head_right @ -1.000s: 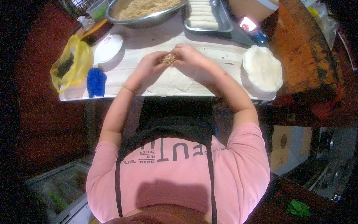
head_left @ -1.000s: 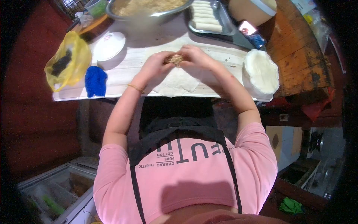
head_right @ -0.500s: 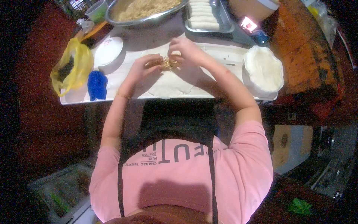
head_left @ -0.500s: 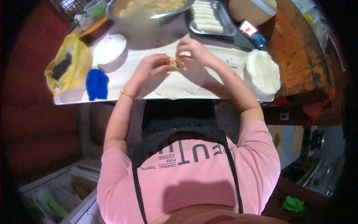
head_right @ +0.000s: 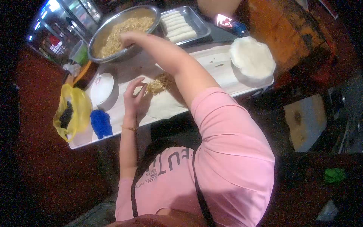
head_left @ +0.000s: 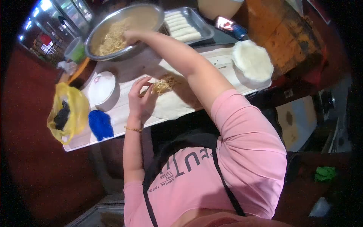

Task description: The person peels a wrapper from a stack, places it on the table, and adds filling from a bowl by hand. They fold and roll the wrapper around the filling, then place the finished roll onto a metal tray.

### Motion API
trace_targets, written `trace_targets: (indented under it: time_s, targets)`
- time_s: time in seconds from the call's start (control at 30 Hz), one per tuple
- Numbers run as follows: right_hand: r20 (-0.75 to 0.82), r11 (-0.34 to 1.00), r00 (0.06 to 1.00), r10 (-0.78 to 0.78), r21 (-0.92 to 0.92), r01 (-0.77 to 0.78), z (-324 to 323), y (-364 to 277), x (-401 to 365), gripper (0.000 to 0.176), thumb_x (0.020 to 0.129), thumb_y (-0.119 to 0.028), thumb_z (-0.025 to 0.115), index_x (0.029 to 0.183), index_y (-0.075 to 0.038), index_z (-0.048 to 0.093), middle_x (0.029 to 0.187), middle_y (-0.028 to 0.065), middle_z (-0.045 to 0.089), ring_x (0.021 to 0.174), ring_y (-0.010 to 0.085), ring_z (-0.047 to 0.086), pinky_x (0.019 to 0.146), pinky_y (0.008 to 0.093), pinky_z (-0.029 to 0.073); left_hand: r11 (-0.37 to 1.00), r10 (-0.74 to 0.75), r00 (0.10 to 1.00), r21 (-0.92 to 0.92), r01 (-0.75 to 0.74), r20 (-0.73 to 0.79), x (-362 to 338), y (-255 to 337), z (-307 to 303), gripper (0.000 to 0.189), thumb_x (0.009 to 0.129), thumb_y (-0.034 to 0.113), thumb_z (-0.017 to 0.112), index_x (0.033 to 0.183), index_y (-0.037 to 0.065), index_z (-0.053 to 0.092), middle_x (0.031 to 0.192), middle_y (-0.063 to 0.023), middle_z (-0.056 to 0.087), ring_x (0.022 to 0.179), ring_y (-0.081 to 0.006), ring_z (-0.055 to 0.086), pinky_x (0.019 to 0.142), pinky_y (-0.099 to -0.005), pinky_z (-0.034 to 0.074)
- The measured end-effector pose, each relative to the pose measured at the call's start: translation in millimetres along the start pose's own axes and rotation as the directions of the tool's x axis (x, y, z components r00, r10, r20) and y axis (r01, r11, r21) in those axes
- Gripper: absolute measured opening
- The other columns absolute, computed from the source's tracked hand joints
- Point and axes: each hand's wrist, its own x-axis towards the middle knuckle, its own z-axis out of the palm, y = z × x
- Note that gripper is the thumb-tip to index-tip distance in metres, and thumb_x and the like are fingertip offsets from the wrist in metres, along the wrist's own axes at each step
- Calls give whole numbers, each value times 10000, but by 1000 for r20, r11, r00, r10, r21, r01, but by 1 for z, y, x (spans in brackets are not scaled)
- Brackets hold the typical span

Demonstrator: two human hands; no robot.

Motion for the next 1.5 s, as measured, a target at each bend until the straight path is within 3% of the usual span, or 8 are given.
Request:
trace_targets:
  time_s: [0.2, 0.63, 0.8, 0.9, 1.0, 1.3, 1.4, 1.5]
  targets:
    - [-27, 992, 994, -104, -81, 101, 8, 9, 12, 143, 697, -172, 681, 751, -58, 746, 717, 178, 677, 640, 317, 635, 604, 468, 471, 1000, 2, 999, -27, -3, -55, 0, -8, -2, 378, 875, 41, 664, 1249, 5, 621, 1162, -134, 692, 1051, -219, 685, 982, -349, 466]
    - [64, 978, 979, -194, -63, 198, 8, 9, 27, 110, 654, -76, 681, 752, -76, 731, 677, 96, 664, 599, 231, 606, 551, 431, 460, 990, -67, 990, -133, 51, -125, 1, -4, -4, 321, 849, 67, 674, 1167, 33, 653, 986, -116, 736, 1033, -257, 662, 984, -378, 457]
    - [226, 932, 953, -202, -253, 258, -8, 13, 33, 117, 724, -127, 683, 774, -40, 742, 804, 142, 706, 667, 286, 615, 620, 446, 482, 983, -121, 985, -156, 101, -123, 1, -5, -2, 311, 863, 81, 670, 1168, 23, 655, 977, -111, 727, 962, -202, 684, 819, -324, 533]
    - [154, 886, 925, -348, -269, 378, 58, 105, 123, 140, 703, -145, 729, 809, -54, 725, 678, 70, 664, 588, 193, 582, 544, 413, 441, 983, -108, 985, -162, 85, -136, 1, -12, 0, 306, 870, 81, 670, 1170, 26, 656, 991, -116, 724, 953, -197, 691, 767, -305, 544]
    - [47, 970, 970, -239, 63, 236, -15, 5, -9, 141, 758, -151, 667, 816, -49, 746, 784, 118, 704, 693, 272, 623, 626, 448, 476, 991, -99, 985, -101, 85, -139, 3, -8, -3, 302, 873, 85, 677, 1168, 24, 658, 1013, -121, 720, 954, -192, 696, 747, -295, 542]
    - [108, 980, 980, -166, -96, 177, -36, -17, -19, 96, 754, -82, 701, 812, -11, 730, 743, 100, 687, 671, 221, 623, 598, 413, 500, 982, -172, 977, -105, 159, -129, 3, -10, -4, 292, 884, 101, 681, 1167, 30, 664, 1014, -107, 717, 946, -163, 695, 636, -265, 555]
    - [239, 900, 954, -182, 432, 64, 22, 57, 87, 49, 758, -18, 693, 792, -17, 728, 714, 85, 671, 640, 189, 615, 557, 372, 505, 976, -198, 971, -120, 182, -137, 4, -2, -5, 288, 886, 113, 682, 1162, 32, 668, 1012, -106, 717, 942, -161, 694, 609, -266, 549]
    - [99, 935, 965, -243, 291, 205, -57, 4, -14, 92, 752, 41, 677, 794, -24, 728, 706, 72, 667, 620, 163, 611, 534, 336, 504, 980, -185, 970, -109, 169, -160, 4, -9, -4, 286, 883, 128, 694, 1159, 55, 679, 1002, -106, 711, 935, -159, 693, 631, -271, 563]
